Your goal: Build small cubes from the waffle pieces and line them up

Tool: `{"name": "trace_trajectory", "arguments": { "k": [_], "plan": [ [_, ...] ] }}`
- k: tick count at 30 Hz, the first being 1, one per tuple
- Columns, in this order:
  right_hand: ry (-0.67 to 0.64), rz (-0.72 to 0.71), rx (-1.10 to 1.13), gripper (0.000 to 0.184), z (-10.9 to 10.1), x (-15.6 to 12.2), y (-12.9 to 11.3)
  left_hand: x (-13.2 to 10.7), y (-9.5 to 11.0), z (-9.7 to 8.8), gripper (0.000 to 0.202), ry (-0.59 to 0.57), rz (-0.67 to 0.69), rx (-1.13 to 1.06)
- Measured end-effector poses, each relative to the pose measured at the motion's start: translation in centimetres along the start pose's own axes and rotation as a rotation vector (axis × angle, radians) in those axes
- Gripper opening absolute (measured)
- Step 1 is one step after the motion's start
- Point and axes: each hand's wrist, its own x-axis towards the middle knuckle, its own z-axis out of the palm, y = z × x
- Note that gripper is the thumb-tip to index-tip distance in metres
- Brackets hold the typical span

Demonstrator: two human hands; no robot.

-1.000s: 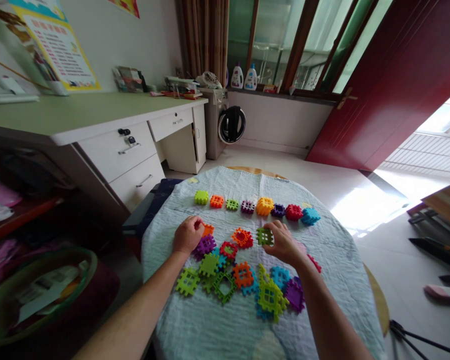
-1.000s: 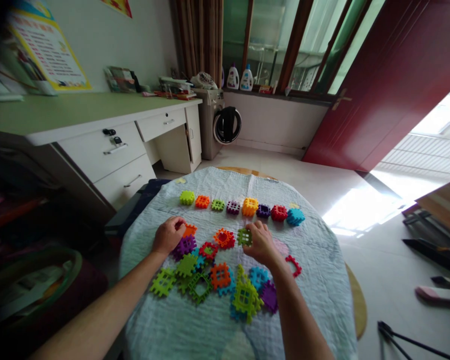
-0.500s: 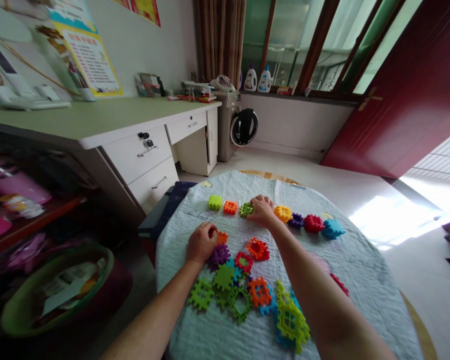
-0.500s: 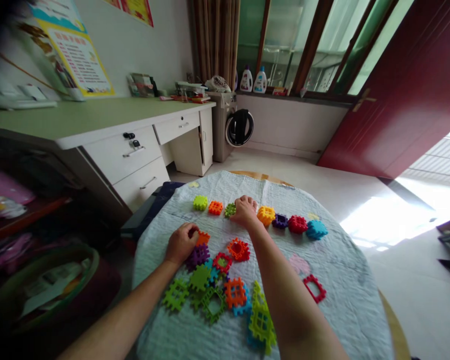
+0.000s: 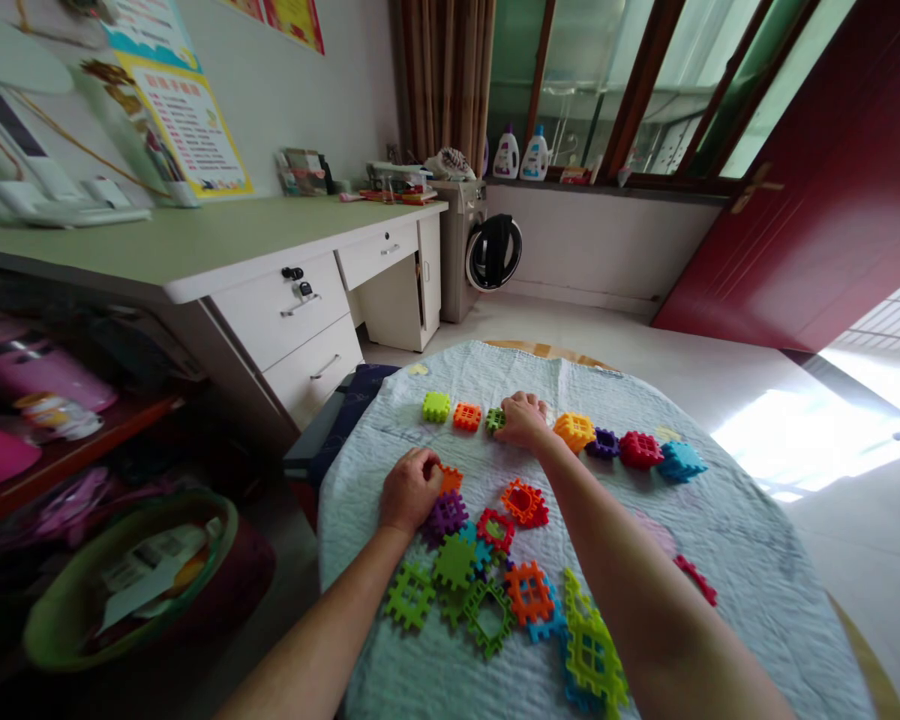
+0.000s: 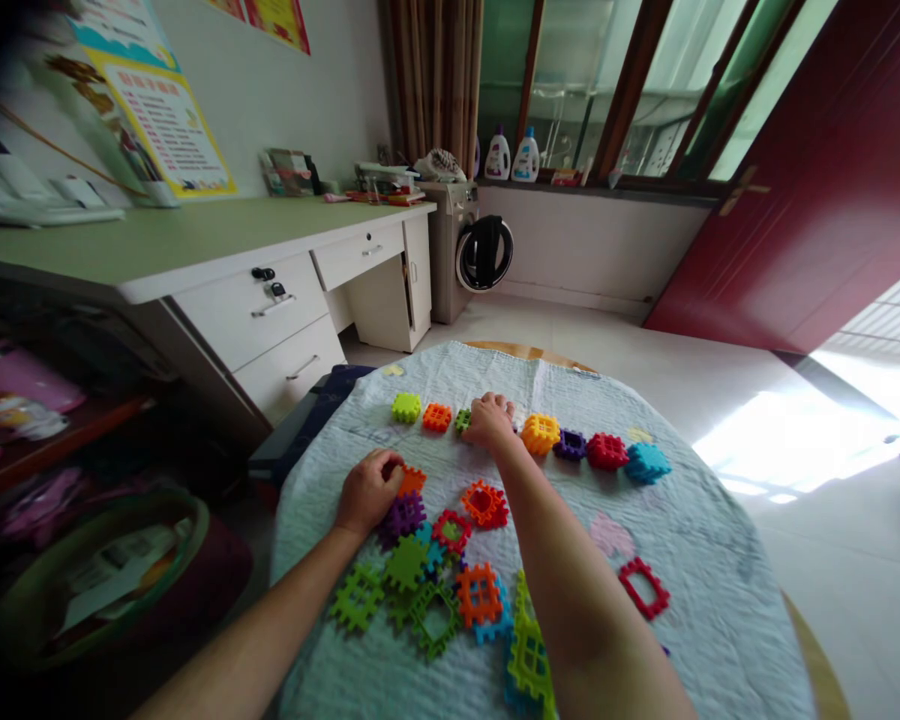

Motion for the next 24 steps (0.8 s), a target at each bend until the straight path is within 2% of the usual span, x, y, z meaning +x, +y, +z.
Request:
{"name": "trace_trajectory", "arguments": {
  "k": [5,9,12,16,20,24],
  "plan": [
    [0.153,0.008,0.128,0.061,-1.5,-2.8,1.4,0.0,-0.1,0.1,0.011,-0.007,-0.001,0.005],
    [0.257,-0.048,0.307,0.052,-1.9,-7.8,4.4,0.1,-0.3,0.2,0.012,-0.006,0.005,0.025],
    [0.242,-0.059,0.397,0.039,-1.0,-12.0,6.5,0.1,-0.3,0.2,0.012,-0.011,0.021,0.039],
    [0.135,0.033,0.454,0.026,1.5,-16.0,8.1,0.1,-0.3,0.2,0.012,-0.001,0.028,0.043],
    [0.051,0.117,0.517,0.019,3.9,-17.3,8.8,0.1,-0.3,0.3,0.013,0.021,0.047,0.06],
    [0.043,0.142,0.542,0.019,4.7,-17.4,9.1,0.2,-0.4,0.3,0.013,0.023,0.052,0.079]
  ]
}}
